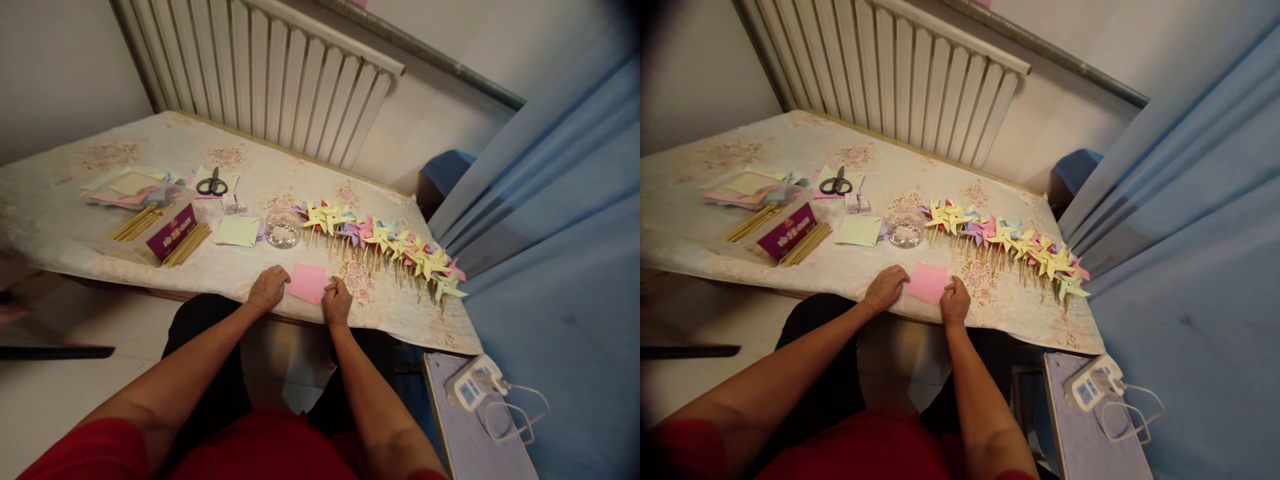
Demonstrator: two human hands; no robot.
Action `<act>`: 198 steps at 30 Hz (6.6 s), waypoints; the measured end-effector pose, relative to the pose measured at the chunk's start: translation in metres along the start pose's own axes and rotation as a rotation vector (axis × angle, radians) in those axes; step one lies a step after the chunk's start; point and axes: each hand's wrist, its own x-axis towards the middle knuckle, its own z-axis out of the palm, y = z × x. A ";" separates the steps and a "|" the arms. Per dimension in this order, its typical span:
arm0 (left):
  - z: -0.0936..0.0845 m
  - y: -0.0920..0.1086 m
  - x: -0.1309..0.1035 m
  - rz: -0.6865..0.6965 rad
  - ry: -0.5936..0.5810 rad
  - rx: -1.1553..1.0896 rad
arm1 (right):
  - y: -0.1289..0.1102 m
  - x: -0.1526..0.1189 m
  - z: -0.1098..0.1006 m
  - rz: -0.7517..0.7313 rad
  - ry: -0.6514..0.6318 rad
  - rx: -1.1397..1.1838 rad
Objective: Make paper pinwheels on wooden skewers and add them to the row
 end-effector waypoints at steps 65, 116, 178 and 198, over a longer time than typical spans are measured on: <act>0.036 0.040 0.018 0.186 -0.155 0.274 | -0.024 0.009 0.001 -0.472 -0.570 -0.439; 0.023 0.027 0.013 0.115 -0.122 0.294 | 0.004 -0.044 -0.040 -0.550 -0.522 -0.492; 0.020 0.030 0.011 0.122 -0.113 0.300 | 0.012 0.010 -0.020 -0.269 -0.410 -0.331; 0.019 0.029 0.011 0.097 -0.126 0.296 | -0.001 0.003 -0.020 -0.452 -0.509 -0.565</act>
